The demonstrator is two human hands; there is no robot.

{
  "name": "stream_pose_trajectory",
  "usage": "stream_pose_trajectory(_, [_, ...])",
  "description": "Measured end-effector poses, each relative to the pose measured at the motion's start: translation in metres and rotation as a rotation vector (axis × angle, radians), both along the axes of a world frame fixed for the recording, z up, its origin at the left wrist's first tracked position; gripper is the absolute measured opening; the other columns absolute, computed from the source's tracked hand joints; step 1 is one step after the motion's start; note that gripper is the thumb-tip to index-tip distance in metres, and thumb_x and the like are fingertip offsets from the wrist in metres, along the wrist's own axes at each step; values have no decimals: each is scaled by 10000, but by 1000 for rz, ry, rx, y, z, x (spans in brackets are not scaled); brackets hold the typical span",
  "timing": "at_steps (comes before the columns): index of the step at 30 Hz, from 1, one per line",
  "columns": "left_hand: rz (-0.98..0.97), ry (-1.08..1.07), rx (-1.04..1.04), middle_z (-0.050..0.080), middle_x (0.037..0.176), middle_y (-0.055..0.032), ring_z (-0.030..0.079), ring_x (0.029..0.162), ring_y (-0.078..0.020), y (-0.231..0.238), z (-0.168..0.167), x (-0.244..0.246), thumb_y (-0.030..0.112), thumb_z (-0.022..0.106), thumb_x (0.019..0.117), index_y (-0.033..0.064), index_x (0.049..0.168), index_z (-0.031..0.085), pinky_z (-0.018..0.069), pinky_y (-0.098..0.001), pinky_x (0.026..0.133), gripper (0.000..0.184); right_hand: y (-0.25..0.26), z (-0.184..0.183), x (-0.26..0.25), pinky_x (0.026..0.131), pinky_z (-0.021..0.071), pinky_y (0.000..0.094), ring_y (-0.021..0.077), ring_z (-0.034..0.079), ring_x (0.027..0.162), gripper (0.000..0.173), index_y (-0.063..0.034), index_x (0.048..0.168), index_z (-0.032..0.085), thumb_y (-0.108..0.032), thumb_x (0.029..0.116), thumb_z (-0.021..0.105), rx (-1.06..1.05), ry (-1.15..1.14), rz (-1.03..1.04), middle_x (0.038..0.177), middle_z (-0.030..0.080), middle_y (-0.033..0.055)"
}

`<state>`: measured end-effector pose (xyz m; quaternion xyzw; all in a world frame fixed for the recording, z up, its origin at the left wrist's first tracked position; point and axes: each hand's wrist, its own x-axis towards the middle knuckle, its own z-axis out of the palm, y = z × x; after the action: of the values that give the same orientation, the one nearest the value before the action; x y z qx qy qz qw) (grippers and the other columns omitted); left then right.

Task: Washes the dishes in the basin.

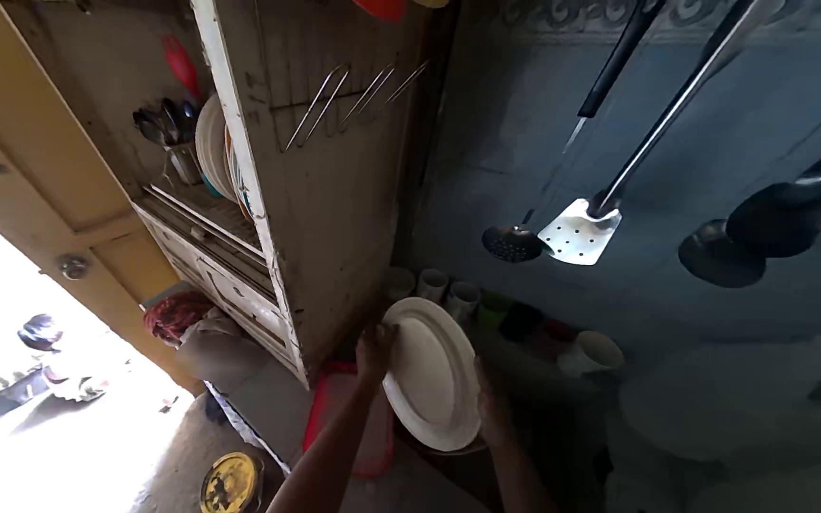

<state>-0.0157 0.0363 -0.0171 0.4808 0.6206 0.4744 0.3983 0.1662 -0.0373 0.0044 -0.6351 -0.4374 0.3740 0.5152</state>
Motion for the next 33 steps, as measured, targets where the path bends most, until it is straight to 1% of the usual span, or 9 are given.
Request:
stream_pose_trajectory(5, [43, -333, 119, 676, 1023, -183, 659, 910, -188, -15, 22, -6, 94, 800, 877, -96, 1156, 632, 572, -353, 839, 377, 26, -31, 19, 941, 502, 406, 248, 623, 1045, 456, 116, 1270, 597, -274, 1109, 425, 52, -159, -19, 1173, 642, 266])
stream_pose_trajectory(8, [-145, -5, 437, 724, 1095, -202, 700, 1040, -220, -41, 49, 10, 119, 796, 866, -98, 1138, 688, 554, -361, 972, 365, 30, -37, 20, 908, 526, 549, 362, 569, 1240, 745, -98, 1589, 267, -597, 1072, 71, -217, 416, 166, 1494, 471, 210])
stream_pose_trajectory(10, [-311, 313, 819, 761, 1036, -191, 738, 1005, -282, -52, 43, 20, 130, 759, 885, -60, 1031, 757, 586, -417, 940, 239, 20, -38, 20, 750, 594, 585, 403, 678, 1061, 897, -94, 1447, 426, -766, 968, 73, -159, 808, 288, 1286, 634, 221])
stream_pose_trajectory(13, [-581, 588, 1124, 772, 1012, -128, 744, 960, -276, -60, 33, 16, 85, 757, 850, 38, 967, 781, 605, -413, 860, 129, 2, -49, 27, 756, 597, 321, 155, 685, 880, 378, 6, 1188, 565, -221, 1101, 276, 169, 743, 87, 1006, 686, 108])
stream_pose_trajectory(16, [-828, 520, 794, 744, 1105, -180, 697, 1103, -313, -63, 23, -5, 68, 763, 875, -15, 1075, 755, 536, -434, 1025, 217, -2, -46, 51, 874, 555, 221, 50, 659, 990, 279, 41, 1243, 593, -111, 1073, 432, 266, 414, 60, 1112, 696, 61])
stream_pose_trajectory(20, [-899, 568, 160, 587, 1392, -267, 542, 1335, -395, -75, 40, 3, 44, 623, 974, -48, 1362, 598, 403, -510, 1149, 400, 3, -18, 26, 717, 622, 264, 71, 715, 832, 260, -60, 1178, 594, -183, 1101, 378, 68, 761, 25, 944, 729, 21])
stream_pose_trajectory(23, [-839, 545, 468, 378, 1605, -249, 308, 1527, -381, -84, -9, 42, 126, 583, 1015, -49, 1524, 426, 171, -565, 1261, 561, 2, -11, -5, 834, 557, 294, 80, 642, 994, 398, -77, 1452, 459, -264, 1108, 385, -22, 609, 20, 1188, 653, 49])
stream_pose_trajectory(30, [-82, 713, 196, 287, 1657, -218, 238, 1548, -397, 15, -12, 11, 306, 325, 1085, 48, 1584, 361, 143, -587, 1255, 563, -19, -23, -40, 937, 578, 344, 154, 652, 1141, 445, -76, 1531, 384, -208, 1106, 378, -60, 576, 252, 1334, 612, 121])
stream_pose_trajectory(33, [-55, 698, 286, 266, 1665, -221, 223, 1558, -379, -3, -22, 25, 290, 306, 1081, -7, 1582, 336, 133, -569, 1259, 584, -14, -20, -38, 945, 566, 302, 113, 641, 1138, 438, -53, 1513, 404, -214, 1107, 369, -24, 519, 265, 1324, 614, 100])
